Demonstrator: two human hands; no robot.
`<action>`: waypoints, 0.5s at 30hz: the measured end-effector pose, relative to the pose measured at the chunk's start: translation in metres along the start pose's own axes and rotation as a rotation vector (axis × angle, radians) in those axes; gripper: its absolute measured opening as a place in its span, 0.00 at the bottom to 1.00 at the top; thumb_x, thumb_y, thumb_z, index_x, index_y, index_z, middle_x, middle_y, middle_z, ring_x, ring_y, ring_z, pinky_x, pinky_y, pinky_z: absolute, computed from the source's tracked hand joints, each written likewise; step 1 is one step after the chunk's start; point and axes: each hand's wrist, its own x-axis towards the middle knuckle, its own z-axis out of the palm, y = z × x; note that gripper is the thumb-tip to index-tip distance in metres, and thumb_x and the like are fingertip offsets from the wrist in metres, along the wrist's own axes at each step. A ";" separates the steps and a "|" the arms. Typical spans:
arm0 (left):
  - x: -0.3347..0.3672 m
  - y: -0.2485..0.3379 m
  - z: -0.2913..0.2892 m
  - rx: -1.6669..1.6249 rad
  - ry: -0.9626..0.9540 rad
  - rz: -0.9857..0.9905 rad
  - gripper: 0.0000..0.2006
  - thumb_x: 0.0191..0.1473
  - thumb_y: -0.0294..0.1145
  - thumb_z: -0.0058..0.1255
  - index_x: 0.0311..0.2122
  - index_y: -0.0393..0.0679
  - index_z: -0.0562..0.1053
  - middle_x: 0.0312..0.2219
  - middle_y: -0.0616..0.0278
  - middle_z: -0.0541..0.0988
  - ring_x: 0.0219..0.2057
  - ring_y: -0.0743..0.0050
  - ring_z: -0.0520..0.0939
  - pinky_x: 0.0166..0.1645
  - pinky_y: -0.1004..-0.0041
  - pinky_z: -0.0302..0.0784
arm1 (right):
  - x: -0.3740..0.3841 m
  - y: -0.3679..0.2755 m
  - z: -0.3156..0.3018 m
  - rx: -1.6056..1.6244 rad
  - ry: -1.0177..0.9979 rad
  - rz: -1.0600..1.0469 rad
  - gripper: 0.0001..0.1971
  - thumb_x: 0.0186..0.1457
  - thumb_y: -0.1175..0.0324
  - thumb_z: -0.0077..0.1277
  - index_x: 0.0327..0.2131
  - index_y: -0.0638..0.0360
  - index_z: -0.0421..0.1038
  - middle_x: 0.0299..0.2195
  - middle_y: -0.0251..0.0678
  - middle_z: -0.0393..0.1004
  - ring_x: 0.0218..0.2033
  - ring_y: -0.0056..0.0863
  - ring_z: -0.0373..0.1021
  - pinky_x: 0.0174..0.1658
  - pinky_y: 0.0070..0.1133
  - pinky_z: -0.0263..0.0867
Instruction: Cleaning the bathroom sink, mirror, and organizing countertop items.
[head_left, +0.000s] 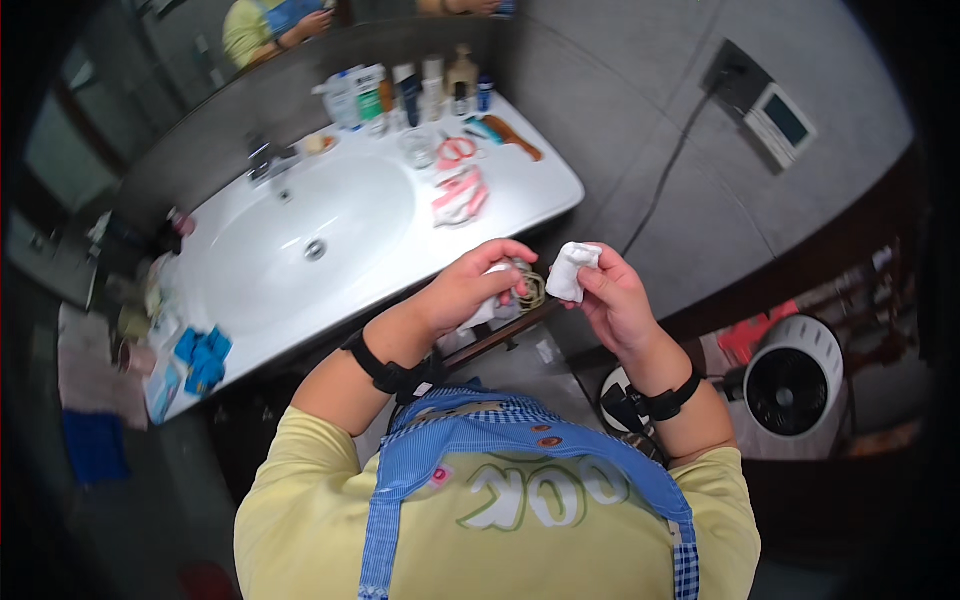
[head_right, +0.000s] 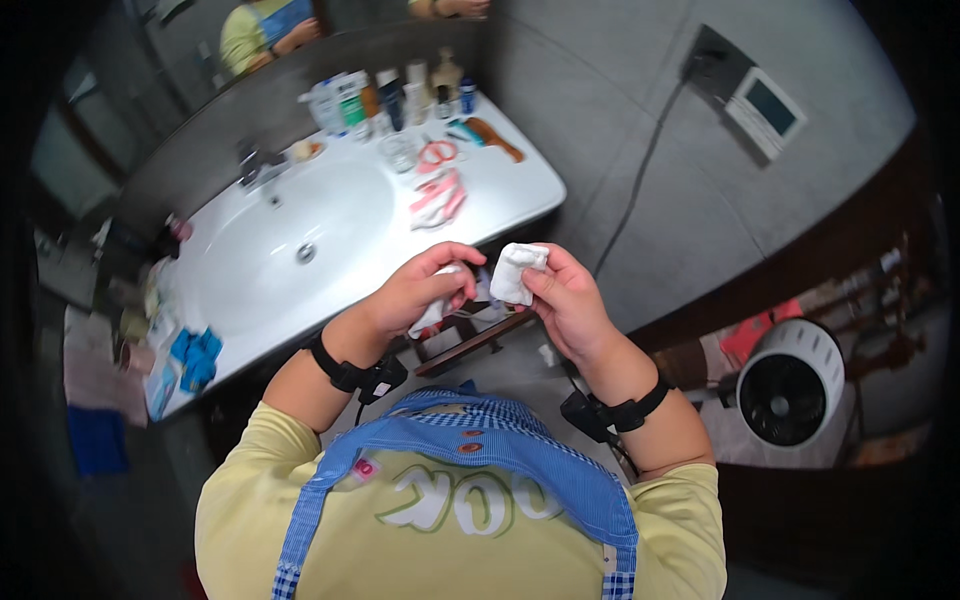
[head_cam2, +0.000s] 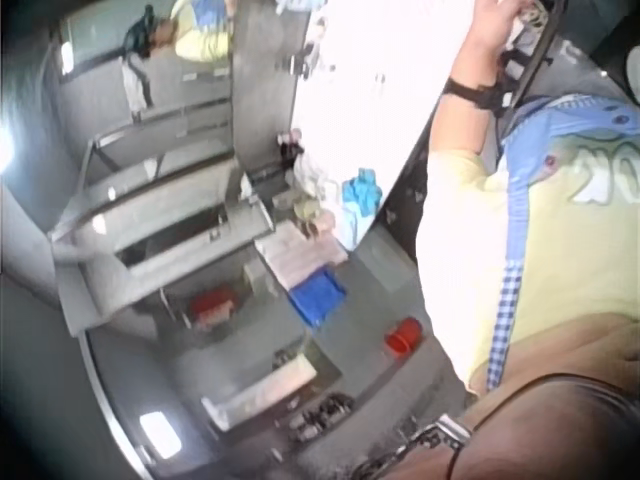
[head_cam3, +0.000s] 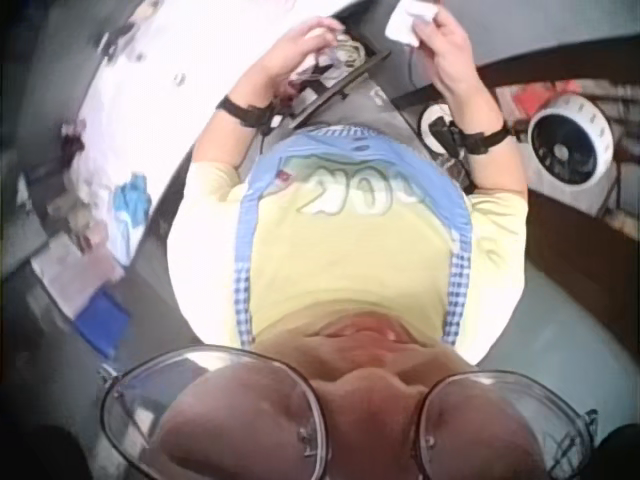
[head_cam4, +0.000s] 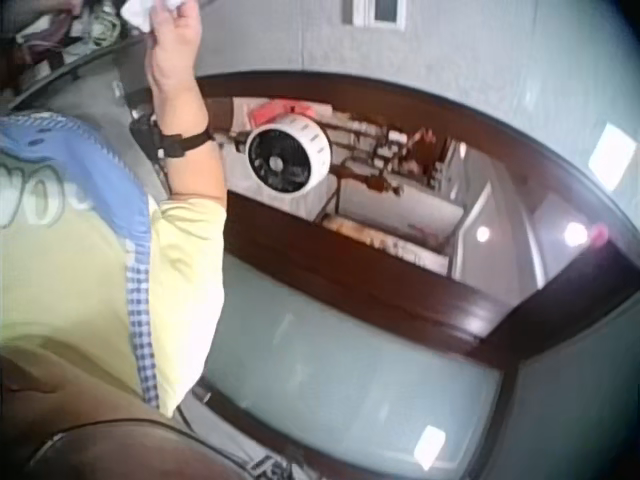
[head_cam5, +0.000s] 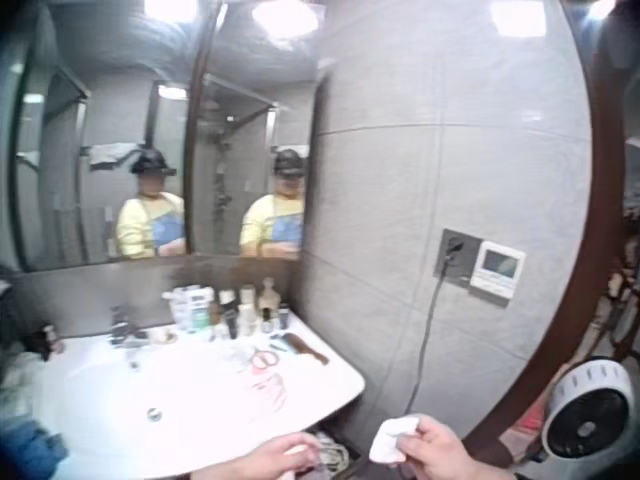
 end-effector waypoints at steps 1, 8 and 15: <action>-0.008 0.001 0.003 -0.002 0.023 0.005 0.14 0.51 0.30 0.39 0.44 0.40 0.61 0.24 0.66 0.70 0.22 0.84 0.68 0.25 0.84 0.64 | 0.002 0.007 0.003 0.014 -0.053 0.043 0.13 0.50 0.72 0.42 0.41 0.60 0.60 0.36 0.34 0.67 0.36 0.21 0.66 0.36 0.17 0.63; -0.063 0.002 0.003 -0.002 0.251 -0.067 0.19 0.50 0.30 0.38 0.49 0.42 0.58 0.27 0.67 0.68 0.23 0.85 0.66 0.28 0.84 0.65 | 0.016 0.056 0.038 0.074 -0.210 0.193 0.14 0.49 0.74 0.40 0.42 0.60 0.58 0.36 0.33 0.66 0.36 0.20 0.65 0.36 0.15 0.62; -0.102 -0.005 -0.029 0.009 0.390 -0.064 0.23 0.49 0.29 0.40 0.53 0.46 0.56 0.32 0.68 0.69 0.24 0.86 0.66 0.28 0.86 0.64 | 0.040 0.109 0.078 -0.121 -0.214 0.090 0.17 0.50 0.74 0.43 0.43 0.60 0.51 0.37 0.39 0.66 0.34 0.21 0.66 0.33 0.15 0.65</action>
